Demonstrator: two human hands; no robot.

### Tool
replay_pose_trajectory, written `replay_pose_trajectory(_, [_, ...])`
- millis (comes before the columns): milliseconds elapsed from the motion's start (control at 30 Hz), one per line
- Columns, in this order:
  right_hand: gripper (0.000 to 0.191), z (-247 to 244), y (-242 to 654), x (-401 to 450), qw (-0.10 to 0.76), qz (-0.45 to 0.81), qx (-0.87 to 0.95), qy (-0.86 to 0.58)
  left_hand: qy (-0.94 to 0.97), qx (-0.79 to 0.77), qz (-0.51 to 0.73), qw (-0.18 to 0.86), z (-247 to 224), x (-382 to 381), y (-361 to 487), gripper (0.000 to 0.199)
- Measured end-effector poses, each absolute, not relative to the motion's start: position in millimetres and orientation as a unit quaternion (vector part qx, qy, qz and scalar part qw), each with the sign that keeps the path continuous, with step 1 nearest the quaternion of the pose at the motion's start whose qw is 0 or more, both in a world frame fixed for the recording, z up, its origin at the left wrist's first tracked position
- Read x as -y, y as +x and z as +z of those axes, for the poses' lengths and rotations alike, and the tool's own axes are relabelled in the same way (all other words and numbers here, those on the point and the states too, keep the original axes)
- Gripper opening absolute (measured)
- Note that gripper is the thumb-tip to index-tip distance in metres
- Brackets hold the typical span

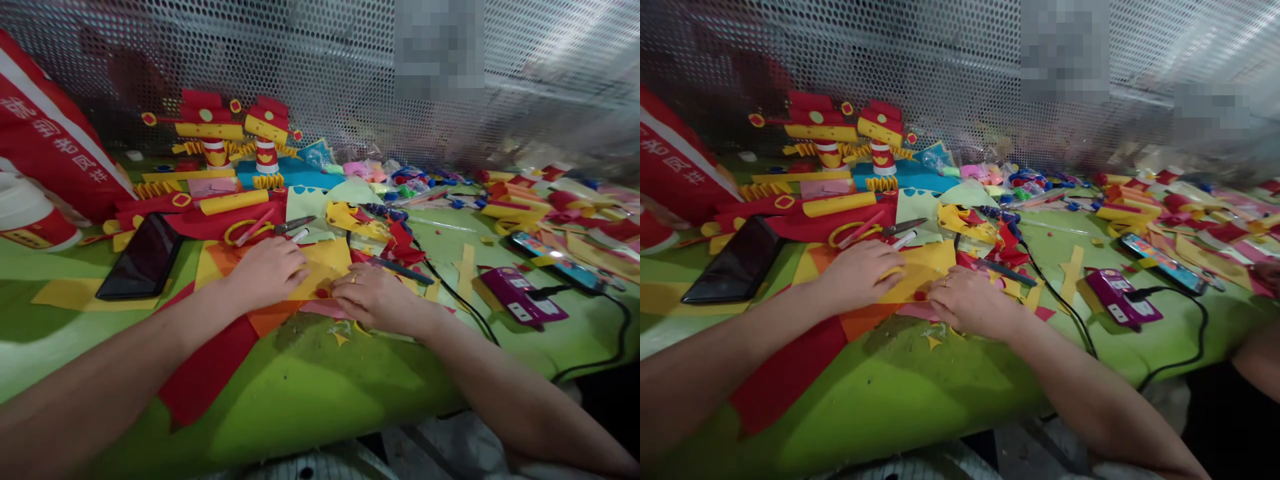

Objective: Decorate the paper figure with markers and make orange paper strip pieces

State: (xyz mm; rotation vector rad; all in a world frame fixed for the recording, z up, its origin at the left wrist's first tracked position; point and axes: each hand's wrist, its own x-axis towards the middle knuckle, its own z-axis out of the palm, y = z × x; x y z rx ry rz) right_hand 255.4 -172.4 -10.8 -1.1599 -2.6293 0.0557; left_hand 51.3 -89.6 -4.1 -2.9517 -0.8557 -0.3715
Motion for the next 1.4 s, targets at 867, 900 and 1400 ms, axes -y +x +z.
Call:
replay_pose_trajectory(867, [0.049, -16, 274, 164, 0.449, -0.083, 0.702, -0.547, -0.618, 0.415, -0.496, -0.447, 13, 93, 55, 0.020])
replay_pose_trajectory(900, [0.037, -15, 273, 164, 0.441, -0.083, 0.710, -0.543, -0.629, 0.404, -0.523, -0.410, 17, 92, 52, 0.021])
replay_pose_trajectory(1400, [0.039, -4, 274, 169, 0.335, -0.143, 0.772, -0.521, -0.947, 0.176, -0.165, 0.211, 15, 108, 43, 0.026])
